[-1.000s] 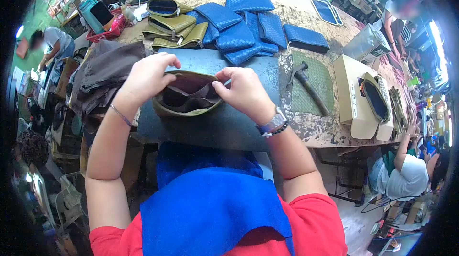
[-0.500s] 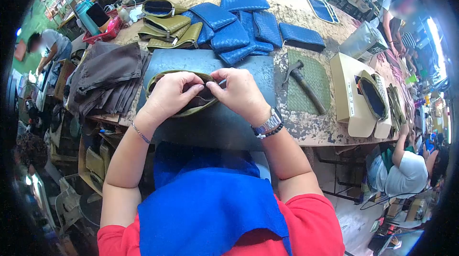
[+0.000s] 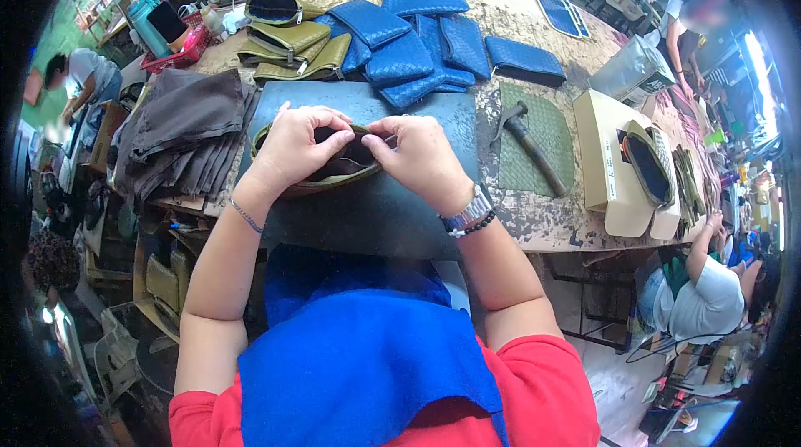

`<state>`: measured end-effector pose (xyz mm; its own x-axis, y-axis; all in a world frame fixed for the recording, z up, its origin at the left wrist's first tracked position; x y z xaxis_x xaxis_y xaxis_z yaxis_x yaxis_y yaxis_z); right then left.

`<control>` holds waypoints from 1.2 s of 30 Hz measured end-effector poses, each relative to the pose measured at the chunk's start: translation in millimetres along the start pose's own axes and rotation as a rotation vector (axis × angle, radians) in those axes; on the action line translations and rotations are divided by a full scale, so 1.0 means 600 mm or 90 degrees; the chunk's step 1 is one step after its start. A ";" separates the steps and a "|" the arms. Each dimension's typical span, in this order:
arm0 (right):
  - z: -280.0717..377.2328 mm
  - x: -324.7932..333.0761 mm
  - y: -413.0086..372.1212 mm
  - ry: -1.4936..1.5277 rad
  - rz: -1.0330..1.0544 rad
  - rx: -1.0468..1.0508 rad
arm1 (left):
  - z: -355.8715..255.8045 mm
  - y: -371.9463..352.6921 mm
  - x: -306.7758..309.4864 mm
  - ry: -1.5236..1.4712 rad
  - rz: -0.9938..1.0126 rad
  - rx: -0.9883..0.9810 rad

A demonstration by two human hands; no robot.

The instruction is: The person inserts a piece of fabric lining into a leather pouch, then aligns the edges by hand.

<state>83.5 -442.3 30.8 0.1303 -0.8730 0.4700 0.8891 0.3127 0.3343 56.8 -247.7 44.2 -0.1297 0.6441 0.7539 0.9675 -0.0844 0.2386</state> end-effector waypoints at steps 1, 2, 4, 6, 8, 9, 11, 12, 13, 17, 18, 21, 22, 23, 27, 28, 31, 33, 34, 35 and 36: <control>0.000 0.000 0.001 -0.005 0.002 -0.001 | 0.001 0.000 0.000 -0.004 -0.006 0.002; 0.000 0.001 0.002 -0.011 0.003 -0.001 | 0.003 0.001 -0.001 -0.009 -0.011 0.005; -0.001 0.001 0.003 -0.013 0.004 -0.001 | 0.005 0.001 -0.002 -0.014 -0.022 0.006; -0.003 0.001 0.003 -0.007 0.002 0.003 | 0.007 0.002 -0.002 -0.015 -0.034 0.001; -0.001 0.001 0.004 -0.011 -0.003 0.007 | 0.007 0.004 -0.003 -0.014 -0.033 0.004; 0.001 0.001 0.004 -0.012 -0.007 0.009 | 0.007 0.005 -0.003 -0.014 -0.032 0.005; 0.003 0.003 0.006 -0.041 0.009 0.023 | 0.006 0.006 -0.004 -0.020 -0.038 -0.010; 0.004 0.003 0.006 -0.055 0.016 0.029 | 0.007 0.006 -0.004 -0.023 -0.040 -0.017; 0.004 0.002 0.006 -0.056 0.018 0.023 | 0.008 0.007 -0.004 -0.032 -0.038 -0.016; -0.001 0.000 0.009 -0.051 0.030 0.002 | 0.007 0.006 -0.008 -0.020 -0.038 -0.013; -0.003 0.000 0.010 -0.047 0.034 -0.003 | 0.004 0.004 -0.008 -0.006 -0.041 -0.012; 0.001 -0.001 0.016 -0.015 0.021 0.048 | 0.005 0.004 -0.011 -0.012 -0.041 -0.012; 0.003 0.002 0.019 -0.013 0.039 0.035 | 0.006 0.004 -0.010 -0.030 -0.031 -0.019; 0.005 0.008 0.022 -0.011 0.056 0.021 | 0.008 0.004 -0.007 -0.048 -0.020 -0.027; -0.002 0.016 0.029 -0.016 0.078 0.019 | 0.002 -0.002 0.014 -0.033 -0.008 -0.065; -0.002 0.018 0.030 -0.012 0.080 0.010 | 0.006 -0.003 0.018 0.006 -0.024 -0.080; -0.003 0.019 0.034 -0.007 0.090 0.006 | 0.022 0.001 0.022 -0.101 -0.055 -0.070; -0.013 0.015 0.037 -0.016 0.094 0.033 | 0.026 0.003 0.017 -0.113 -0.071 -0.075; -0.009 0.016 0.040 -0.035 0.110 0.037 | 0.026 0.003 0.016 -0.112 -0.074 -0.060; -0.014 0.014 0.041 -0.023 0.108 0.040 | 0.025 0.005 0.014 -0.109 -0.072 -0.049; -0.020 0.010 0.047 -0.012 0.109 0.047 | 0.024 0.005 0.014 -0.099 -0.068 -0.038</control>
<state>114.6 -442.9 33.3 0.2684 -0.7973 0.5406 0.8201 0.4836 0.3060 61.9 -231.7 42.4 -0.1909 0.7608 0.6203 0.9347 -0.0521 0.3515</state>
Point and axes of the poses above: each hand's wrist, its own y-axis towards the middle knuckle, its own x-axis out of the back of the hand, z = x × y, the point moved 2 cm from there along y, towards the middle knuckle, and after that the axes turned 9 degrees about -z, right-handed, at the moved point
